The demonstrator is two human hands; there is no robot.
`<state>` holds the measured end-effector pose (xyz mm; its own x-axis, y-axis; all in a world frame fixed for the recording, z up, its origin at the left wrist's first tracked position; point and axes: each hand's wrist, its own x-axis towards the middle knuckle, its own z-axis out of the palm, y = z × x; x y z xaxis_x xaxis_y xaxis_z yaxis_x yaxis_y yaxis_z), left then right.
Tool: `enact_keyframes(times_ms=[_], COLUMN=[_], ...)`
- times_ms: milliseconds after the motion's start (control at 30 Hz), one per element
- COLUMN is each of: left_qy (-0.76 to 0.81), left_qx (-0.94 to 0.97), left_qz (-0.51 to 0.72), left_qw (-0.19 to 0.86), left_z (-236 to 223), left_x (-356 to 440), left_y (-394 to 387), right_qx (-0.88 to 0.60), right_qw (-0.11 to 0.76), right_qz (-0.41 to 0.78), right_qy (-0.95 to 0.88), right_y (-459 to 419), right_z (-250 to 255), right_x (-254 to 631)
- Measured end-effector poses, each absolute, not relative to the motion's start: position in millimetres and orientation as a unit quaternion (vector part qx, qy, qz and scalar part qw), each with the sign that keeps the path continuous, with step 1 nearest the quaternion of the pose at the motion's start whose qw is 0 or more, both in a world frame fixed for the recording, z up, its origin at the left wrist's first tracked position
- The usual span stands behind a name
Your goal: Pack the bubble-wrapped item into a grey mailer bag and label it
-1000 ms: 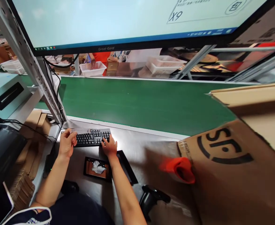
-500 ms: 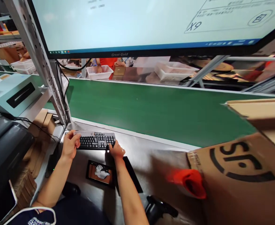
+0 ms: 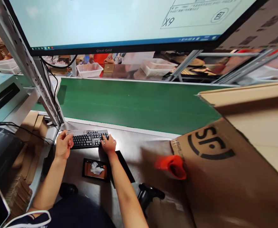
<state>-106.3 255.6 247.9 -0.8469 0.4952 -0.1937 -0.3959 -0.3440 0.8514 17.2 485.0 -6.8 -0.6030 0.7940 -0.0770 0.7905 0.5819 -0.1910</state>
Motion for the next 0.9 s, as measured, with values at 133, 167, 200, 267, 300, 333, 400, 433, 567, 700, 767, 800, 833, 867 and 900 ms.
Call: enact_keyframes(times_ms=[133,167,200,267,300,333,400,433,567,700,767,800,833,867,900], left_qy=[0.504,0.505,0.507,0.509,0.509,0.509,0.507,0.506,0.504,0.501,0.499,0.498,0.497,0.496,0.495], left_qx=[0.053,0.053,0.051,0.049,0.048,0.049,0.052,0.054,0.052,0.045,0.044,0.043,0.043,0.043,0.043], left_qz=[0.82,0.82,0.819,0.818,0.818,0.817,0.817,0.817,0.82,0.821,0.823,0.823,0.823,0.823,0.823], left_qw=[0.267,0.265,0.263,0.263,0.264,0.266,0.27,0.271,0.267,0.269,0.269,0.27,0.272,0.273,0.273], left_z=[248.8,248.8,248.6,248.2,248.0,248.0,248.4,248.8,250.9,251.4,251.1,250.9,250.6,250.2,249.7], left_x=[-106.8,-106.8,-106.7,-106.4,-106.1,-105.8,-105.5,-105.5,-106.6,-106.4,-105.3,-104.8,-104.5,-104.4,-104.5], left_y=[254.9,255.0,255.2,256.0,256.5,256.9,257.2,256.9,254.0,252.8,253.2,253.4,253.4,253.3,252.9], right_qx=[-0.454,-0.451,-0.444,-0.428,-0.422,-0.417,-0.416,-0.424,-0.491,-0.499,-0.492,-0.487,-0.477,-0.463,-0.449], right_qw=[0.004,0.005,0.008,0.016,0.016,0.015,0.015,0.019,0.009,-0.04,-0.036,-0.031,-0.022,-0.01,0.005], right_qz=[0.101,0.103,0.104,0.105,0.107,0.109,0.111,0.109,0.118,0.166,0.162,0.157,0.15,0.142,0.133], right_qy=[-0.885,-0.887,-0.89,-0.897,-0.9,-0.902,-0.902,-0.899,-0.863,-0.85,-0.855,-0.859,-0.866,-0.875,-0.883], right_y=[484.5,483.2,481.2,476.3,473.8,471.7,469.6,470.1,480.6,490.9,490.7,489.2,487.3,485.1,483.1], right_z=[-3.7,-3.9,-4.7,-7.3,-9.0,-10.5,-12.6,-12.9,-9.0,-4.3,-4.5,-5.3,-6.4,-7.6,-8.8], right_x=[12.2,12.6,13.5,15.8,16.9,17.7,18.6,18.7,19.4,23.6,26.7,28.4,30.3,32.3,34.4])
